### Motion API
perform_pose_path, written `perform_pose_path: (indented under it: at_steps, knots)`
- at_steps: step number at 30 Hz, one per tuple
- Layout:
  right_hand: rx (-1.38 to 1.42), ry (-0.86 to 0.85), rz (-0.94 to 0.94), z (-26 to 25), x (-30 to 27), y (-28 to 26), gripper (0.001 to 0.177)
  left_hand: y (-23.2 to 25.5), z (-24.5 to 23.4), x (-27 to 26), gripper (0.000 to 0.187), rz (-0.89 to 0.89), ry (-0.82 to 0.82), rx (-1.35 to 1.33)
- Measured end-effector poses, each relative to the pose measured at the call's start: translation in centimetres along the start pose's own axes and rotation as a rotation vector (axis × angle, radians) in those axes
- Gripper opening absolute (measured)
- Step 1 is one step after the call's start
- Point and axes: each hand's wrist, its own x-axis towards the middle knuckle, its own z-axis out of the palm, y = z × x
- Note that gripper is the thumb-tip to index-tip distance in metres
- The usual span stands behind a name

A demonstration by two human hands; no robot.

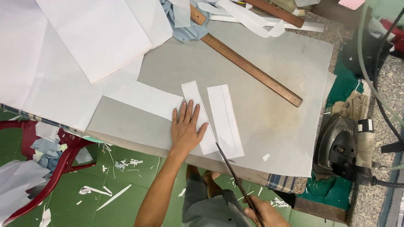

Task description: The person uses a ruler and pencil to mark lines on a sheet of white paper. They then use scissors to cut the paper along the marked lines into several strips. The person continues to trim and cut the paper strips into smaller pieces.

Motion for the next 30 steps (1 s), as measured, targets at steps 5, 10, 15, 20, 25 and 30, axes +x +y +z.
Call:
perform_pose_path:
  at_steps: [5, 10, 15, 20, 25, 30]
  knots:
    - [-0.022, -0.059, 0.217, 1.0, -0.3, 3.0, 0.072, -0.3, 0.2, -0.4, 0.072, 0.012, 0.012, 0.003]
    - [-0.030, -0.255, 0.492, 0.2, -0.7, 2.6, 0.055, 1.1, 0.1, -2.9, 0.069, 0.014, 0.036, -0.013]
    - [0.326, -0.209, 0.232, 0.8, 0.3, 0.6, 0.049, 1.3, 0.3, -3.6, 0.063, -0.002, 0.018, -0.038]
    - [0.147, -0.120, 0.224, 1.4, 1.0, -6.4, 0.064, 1.1, 0.2, -3.6, 0.061, -0.007, -0.009, -0.039]
    - [0.079, 0.017, 0.035, 3.5, 2.4, -5.2, 0.064, 1.1, 0.3, -3.5, 0.062, -0.026, -0.077, -0.031]
    - [0.073, 0.013, 0.119, 3.4, 2.8, -6.5, 0.065, 1.0, 0.1, -3.5, 0.061, -0.026, -0.060, -0.039]
